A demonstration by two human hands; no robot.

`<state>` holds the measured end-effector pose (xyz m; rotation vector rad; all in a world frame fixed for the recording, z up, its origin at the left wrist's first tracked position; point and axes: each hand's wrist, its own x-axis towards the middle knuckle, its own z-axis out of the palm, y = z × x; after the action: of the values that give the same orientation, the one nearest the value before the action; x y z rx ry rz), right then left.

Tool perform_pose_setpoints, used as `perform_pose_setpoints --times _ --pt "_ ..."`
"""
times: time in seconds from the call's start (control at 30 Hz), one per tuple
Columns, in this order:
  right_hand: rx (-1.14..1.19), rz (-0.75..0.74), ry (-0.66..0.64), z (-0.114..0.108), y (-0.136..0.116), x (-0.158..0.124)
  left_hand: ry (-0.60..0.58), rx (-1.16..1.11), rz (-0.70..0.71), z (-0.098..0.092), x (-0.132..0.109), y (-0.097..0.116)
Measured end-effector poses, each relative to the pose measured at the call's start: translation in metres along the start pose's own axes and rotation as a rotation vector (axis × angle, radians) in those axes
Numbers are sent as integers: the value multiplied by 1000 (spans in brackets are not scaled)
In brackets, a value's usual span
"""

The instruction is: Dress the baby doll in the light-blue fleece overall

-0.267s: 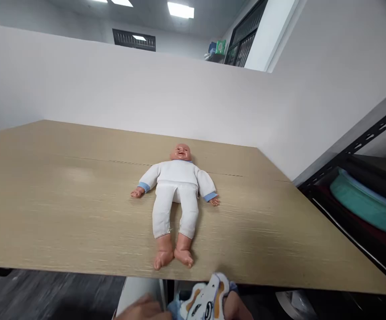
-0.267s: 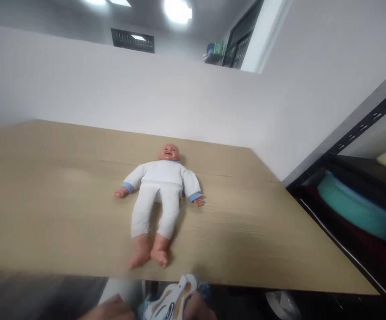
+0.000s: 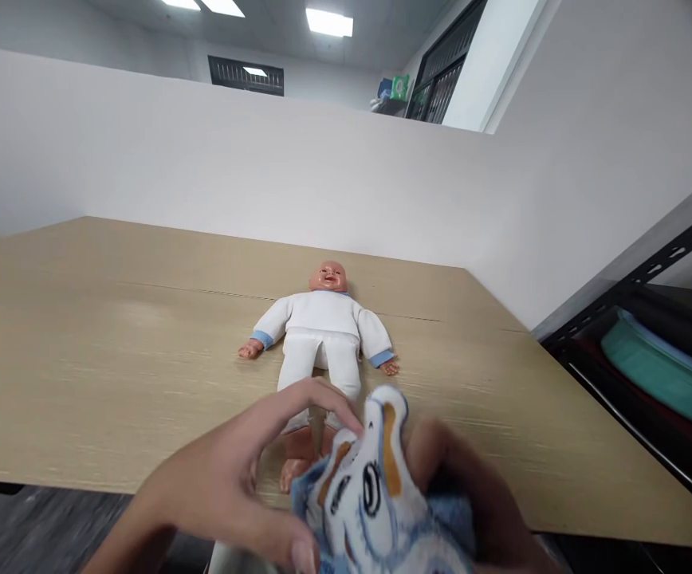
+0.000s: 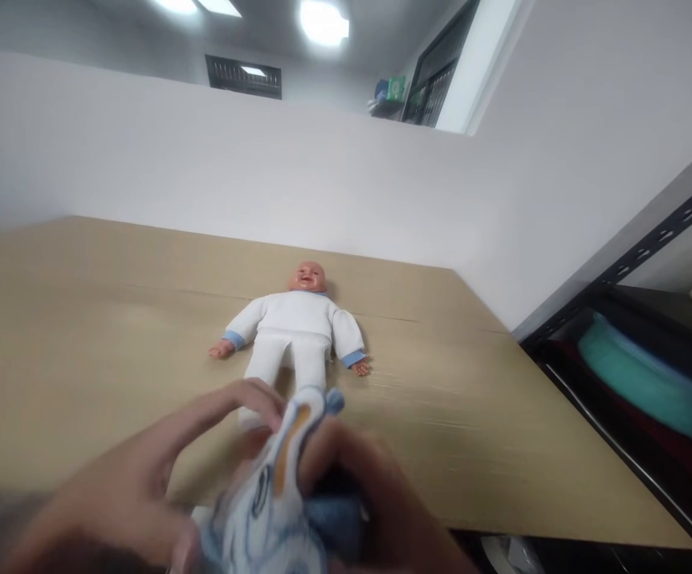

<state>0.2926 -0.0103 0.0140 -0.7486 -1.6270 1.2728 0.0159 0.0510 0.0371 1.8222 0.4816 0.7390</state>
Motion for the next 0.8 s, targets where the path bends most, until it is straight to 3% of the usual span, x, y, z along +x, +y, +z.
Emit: perform_pose_setpoints --times 0.1,0.23,0.37,0.47,0.53,0.63,0.73,0.8 --pt "-33 -77 -26 -16 -35 50 -93 13 97 -26 41 13" --pt "-300 -110 -195 -48 -64 108 -169 107 209 -68 80 27" --pt "-528 -85 -354 -80 -63 149 -198 58 225 -104 107 26" --pt "-407 -90 -439 -93 -49 172 -170 11 160 -117 123 19" --pt "-338 -91 -404 -95 -38 182 -103 41 191 -120 133 15" --pt "-427 -126 -224 -92 -23 189 -16 112 289 -123 143 8" --pt "-521 -310 25 -88 -15 192 36 122 313 -124 148 2" --pt "-500 -416 94 -89 -11 196 53 123 305 -123 148 1"
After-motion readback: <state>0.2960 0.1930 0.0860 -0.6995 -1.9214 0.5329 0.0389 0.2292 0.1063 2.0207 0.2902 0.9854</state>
